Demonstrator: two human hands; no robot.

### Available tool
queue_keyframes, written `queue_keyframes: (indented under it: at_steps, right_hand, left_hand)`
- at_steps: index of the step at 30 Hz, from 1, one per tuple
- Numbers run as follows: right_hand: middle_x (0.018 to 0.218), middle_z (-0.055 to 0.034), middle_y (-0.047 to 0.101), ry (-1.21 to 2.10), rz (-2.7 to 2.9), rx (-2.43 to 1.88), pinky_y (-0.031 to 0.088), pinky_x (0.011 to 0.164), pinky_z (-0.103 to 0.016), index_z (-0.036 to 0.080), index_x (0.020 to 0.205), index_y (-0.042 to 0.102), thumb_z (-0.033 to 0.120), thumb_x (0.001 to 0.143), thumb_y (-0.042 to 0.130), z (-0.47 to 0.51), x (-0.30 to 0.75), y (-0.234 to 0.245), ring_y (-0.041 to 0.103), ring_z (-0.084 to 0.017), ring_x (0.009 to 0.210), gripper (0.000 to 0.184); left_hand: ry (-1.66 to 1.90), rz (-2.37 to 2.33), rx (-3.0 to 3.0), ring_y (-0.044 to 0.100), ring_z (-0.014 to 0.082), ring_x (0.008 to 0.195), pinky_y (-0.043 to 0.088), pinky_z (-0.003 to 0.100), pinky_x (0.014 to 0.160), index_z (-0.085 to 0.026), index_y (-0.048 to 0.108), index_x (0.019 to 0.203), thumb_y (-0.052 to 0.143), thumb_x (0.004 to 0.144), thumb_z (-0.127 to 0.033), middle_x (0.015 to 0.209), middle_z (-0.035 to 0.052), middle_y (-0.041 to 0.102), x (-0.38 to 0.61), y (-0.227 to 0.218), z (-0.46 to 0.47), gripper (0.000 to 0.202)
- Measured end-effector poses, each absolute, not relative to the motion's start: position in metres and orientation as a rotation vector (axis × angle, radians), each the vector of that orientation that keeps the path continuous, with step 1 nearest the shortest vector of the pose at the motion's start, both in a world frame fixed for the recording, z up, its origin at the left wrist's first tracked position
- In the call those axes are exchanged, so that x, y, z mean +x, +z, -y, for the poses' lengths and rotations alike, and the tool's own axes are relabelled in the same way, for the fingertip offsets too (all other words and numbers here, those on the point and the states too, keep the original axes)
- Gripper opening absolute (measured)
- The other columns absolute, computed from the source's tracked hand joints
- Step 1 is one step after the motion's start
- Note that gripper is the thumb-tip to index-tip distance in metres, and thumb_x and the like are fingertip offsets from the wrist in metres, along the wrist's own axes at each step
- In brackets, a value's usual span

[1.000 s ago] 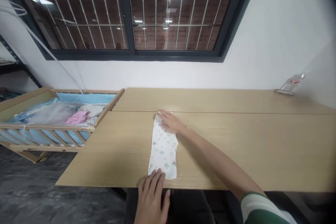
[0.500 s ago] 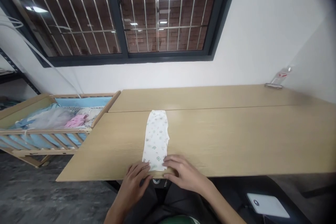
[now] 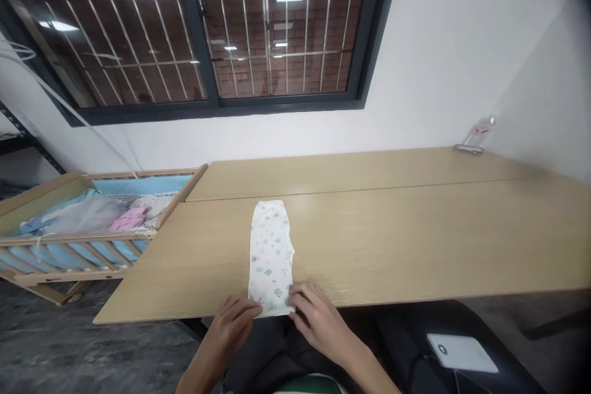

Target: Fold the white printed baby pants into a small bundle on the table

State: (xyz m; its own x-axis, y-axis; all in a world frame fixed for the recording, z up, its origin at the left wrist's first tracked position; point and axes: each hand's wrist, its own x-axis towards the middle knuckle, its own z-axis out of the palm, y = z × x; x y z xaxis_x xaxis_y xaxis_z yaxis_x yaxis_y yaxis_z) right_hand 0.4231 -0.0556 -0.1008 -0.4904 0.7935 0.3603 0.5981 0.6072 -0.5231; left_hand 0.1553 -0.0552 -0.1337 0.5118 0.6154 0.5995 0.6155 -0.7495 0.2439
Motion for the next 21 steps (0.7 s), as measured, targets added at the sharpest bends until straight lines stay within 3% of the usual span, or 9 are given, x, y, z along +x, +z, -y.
queue_keyframes:
  at_steps: [6,10,16,21]
  right_hand:
    - [0.105,-0.0066,0.065,0.546,2.174,-1.096,0.054,0.089,-0.049,0.031,0.101,0.055,0.021,0.093,0.054,0.067,0.425,-0.077,0.060,-0.027,0.100,0.013]
    - [0.102,-0.0078,0.063,0.599,2.085,-1.134,0.053,0.088,-0.050,0.031,0.101,0.052,0.030,0.098,0.051,0.060,0.428,-0.061,0.060,-0.028,0.099,0.004]
    - [0.111,-0.0097,0.064,0.654,2.006,-1.070,0.051,0.094,-0.044,0.027,0.111,0.056,0.041,0.102,0.046,0.006,0.429,-0.048,0.060,-0.026,0.107,0.020]
    - [0.103,-0.0072,0.067,0.673,1.929,-1.067,0.051,0.084,-0.037,0.021,0.112,0.059,0.046,0.100,0.046,-0.090,0.420,-0.050,0.062,-0.022,0.092,0.031]
  left_hand:
    - [-1.281,1.218,-2.741,0.067,0.0160,0.105,0.058,0.030,0.091,-0.027,0.058,0.128,0.048,0.102,-0.016,0.113,0.0048,0.070,0.157,-0.119,0.061,0.031]
    - [-1.329,1.194,-2.762,0.068,0.0163,0.101,0.058,0.030,0.088,-0.027,0.059,0.127,0.051,0.102,-0.020,0.109,0.0041,0.071,0.161,-0.101,0.052,0.028]
    - [-1.236,1.170,-2.643,0.069,0.0194,0.100,0.056,0.036,0.091,-0.023,0.064,0.120,0.048,0.103,-0.029,0.106,0.0058,0.074,0.161,-0.068,0.004,0.024]
    - [-1.142,1.575,-2.668,0.064,0.0211,0.114,0.048,0.036,0.104,-0.021,0.068,0.117,0.047,0.102,-0.035,0.120,0.0052,0.073,0.169,-0.036,-0.070,0.029]
